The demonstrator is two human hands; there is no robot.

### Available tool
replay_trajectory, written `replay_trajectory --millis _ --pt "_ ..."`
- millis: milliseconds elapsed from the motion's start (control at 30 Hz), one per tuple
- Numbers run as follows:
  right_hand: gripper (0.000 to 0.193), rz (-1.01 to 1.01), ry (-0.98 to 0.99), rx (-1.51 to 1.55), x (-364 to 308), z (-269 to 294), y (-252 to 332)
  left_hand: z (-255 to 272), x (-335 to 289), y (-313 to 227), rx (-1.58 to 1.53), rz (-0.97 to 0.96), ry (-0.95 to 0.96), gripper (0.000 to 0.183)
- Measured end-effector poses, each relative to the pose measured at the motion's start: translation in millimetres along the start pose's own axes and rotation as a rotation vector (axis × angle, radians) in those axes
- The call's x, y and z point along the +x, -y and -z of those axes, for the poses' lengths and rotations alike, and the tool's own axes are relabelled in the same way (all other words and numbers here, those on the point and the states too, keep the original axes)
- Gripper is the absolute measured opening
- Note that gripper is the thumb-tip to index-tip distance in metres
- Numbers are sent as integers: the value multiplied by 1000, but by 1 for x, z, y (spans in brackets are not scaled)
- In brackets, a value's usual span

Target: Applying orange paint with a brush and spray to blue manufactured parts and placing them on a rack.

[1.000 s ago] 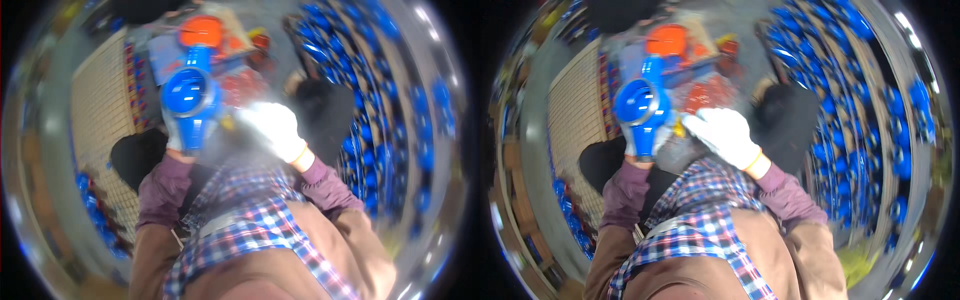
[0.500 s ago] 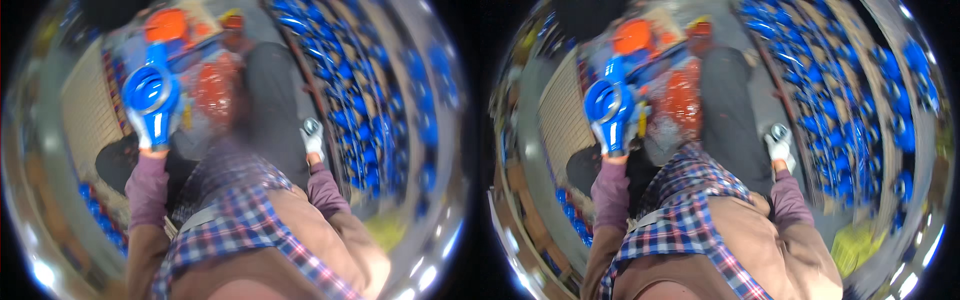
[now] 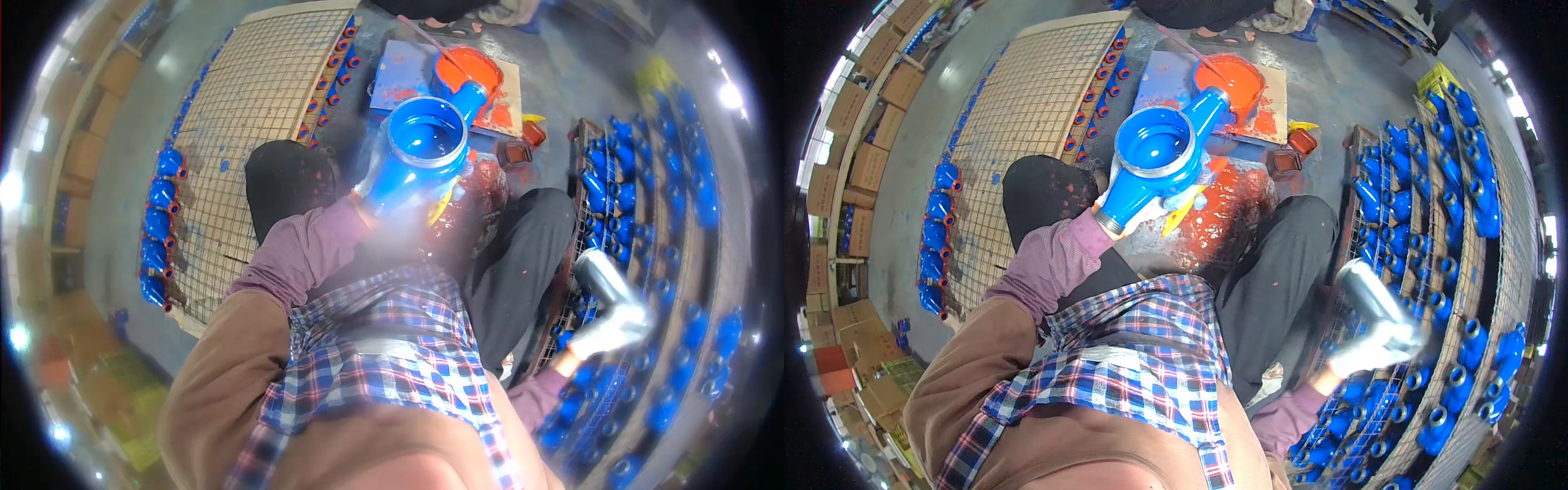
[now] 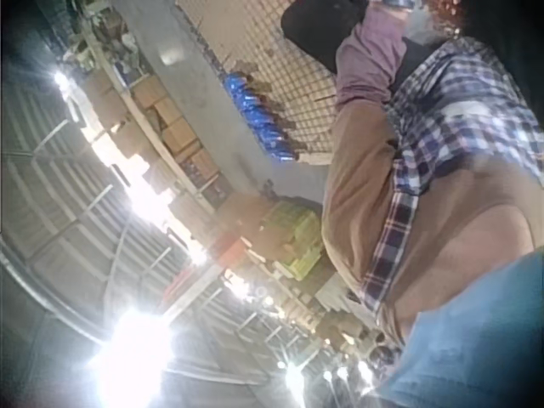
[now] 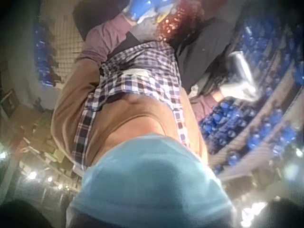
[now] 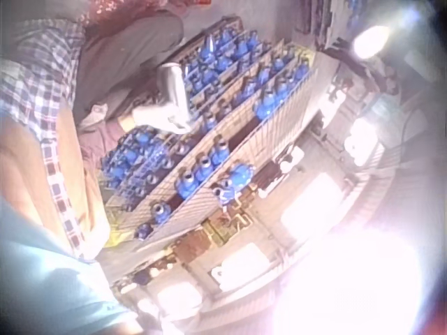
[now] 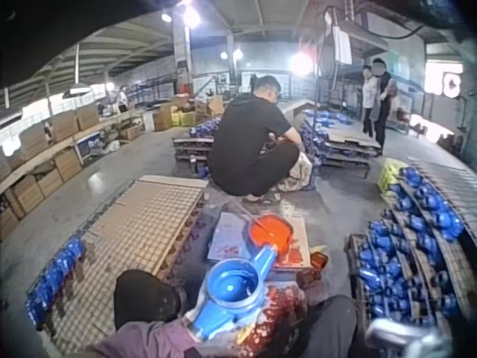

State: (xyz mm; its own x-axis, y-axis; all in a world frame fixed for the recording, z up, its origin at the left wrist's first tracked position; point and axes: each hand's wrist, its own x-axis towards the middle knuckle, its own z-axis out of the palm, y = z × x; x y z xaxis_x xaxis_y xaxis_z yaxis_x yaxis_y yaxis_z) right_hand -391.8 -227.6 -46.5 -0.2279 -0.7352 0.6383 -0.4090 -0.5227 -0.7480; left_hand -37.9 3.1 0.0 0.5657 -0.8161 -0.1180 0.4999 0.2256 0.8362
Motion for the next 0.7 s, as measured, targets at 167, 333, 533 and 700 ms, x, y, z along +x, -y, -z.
replay_trajectory --millis 167,333,533,700 --pt "66 188 188 179 25 -29 107 4 3 10 -595 162 -94 57" --pt "83 21 484 484 17 -59 165 16 10 1 -785 115 229 40" --pt "72 129 667 590 -6 -67 193 5 8 -8 -470 16 115 59" --pt "68 -265 1118 847 -52 -85 207 19 22 1 -262 -26 136 68"
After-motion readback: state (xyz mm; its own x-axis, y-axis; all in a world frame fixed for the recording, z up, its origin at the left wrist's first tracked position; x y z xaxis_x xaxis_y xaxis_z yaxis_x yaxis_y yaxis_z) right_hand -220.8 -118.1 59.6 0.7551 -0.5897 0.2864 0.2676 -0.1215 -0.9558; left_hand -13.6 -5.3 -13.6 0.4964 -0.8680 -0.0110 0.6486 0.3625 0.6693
